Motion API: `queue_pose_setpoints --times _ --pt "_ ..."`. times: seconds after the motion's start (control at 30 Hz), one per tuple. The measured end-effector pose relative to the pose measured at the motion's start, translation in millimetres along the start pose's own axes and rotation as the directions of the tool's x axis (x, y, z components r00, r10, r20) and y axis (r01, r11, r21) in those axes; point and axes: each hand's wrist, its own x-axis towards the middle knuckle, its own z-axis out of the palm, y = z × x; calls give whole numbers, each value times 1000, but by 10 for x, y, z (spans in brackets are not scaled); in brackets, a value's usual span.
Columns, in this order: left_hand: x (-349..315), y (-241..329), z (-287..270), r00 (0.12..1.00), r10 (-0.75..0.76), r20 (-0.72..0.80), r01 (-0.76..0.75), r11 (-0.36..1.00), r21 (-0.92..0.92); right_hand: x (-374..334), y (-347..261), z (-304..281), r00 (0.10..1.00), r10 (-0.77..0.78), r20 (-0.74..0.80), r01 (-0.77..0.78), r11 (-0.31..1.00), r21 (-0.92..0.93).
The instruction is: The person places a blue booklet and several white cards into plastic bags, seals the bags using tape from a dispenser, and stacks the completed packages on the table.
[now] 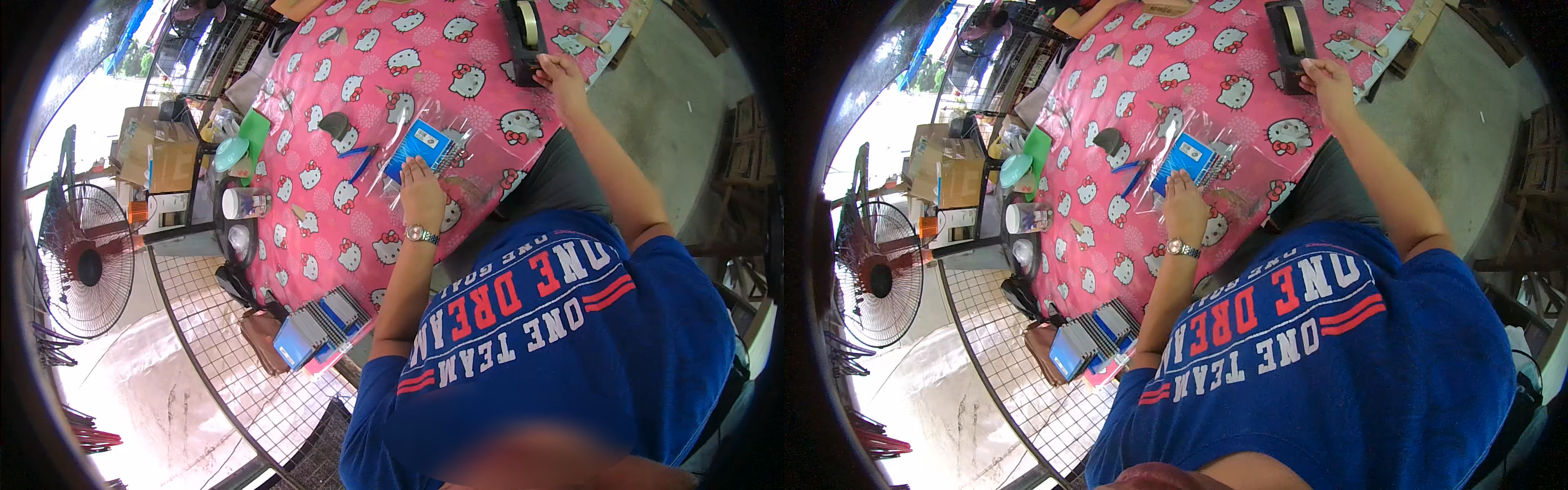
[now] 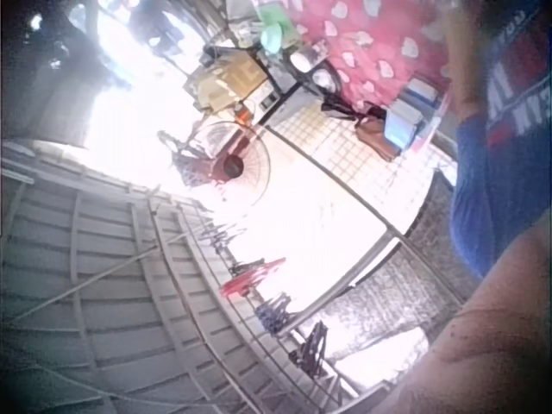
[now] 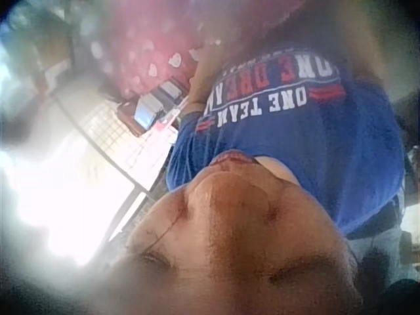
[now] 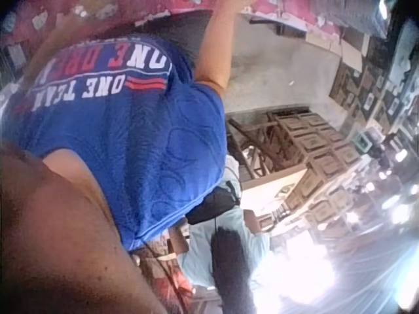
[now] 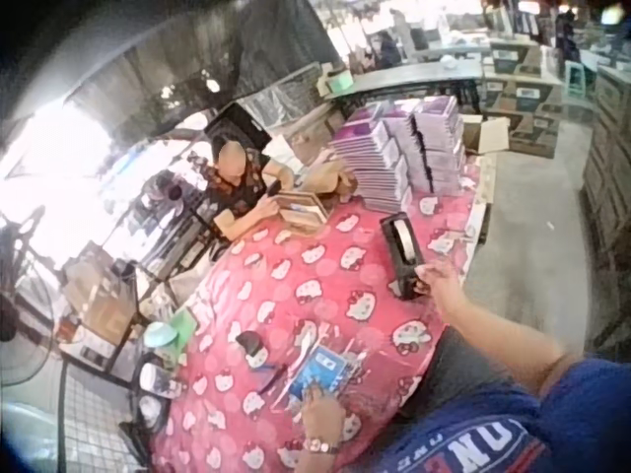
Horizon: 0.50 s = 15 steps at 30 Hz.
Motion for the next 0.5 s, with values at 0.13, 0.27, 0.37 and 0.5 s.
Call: queue_pose_setpoints --times 0.13,0.27,0.37,0.5 --pt "-28 16 -15 999 -23 -46 17 992 -129 -240 394 -256 986 -162 48 163 987 -6" --pt "-30 30 14 997 2 -73 -10 995 -99 -141 648 -248 788 440 431 -548 820 165" --pt "-47 -16 50 995 -61 -73 51 990 -131 -429 461 604 508 522 685 -582 794 -174" --pt "-51 11 17 989 -81 -125 52 975 -217 -516 283 1552 101 578 810 386 727 -568"
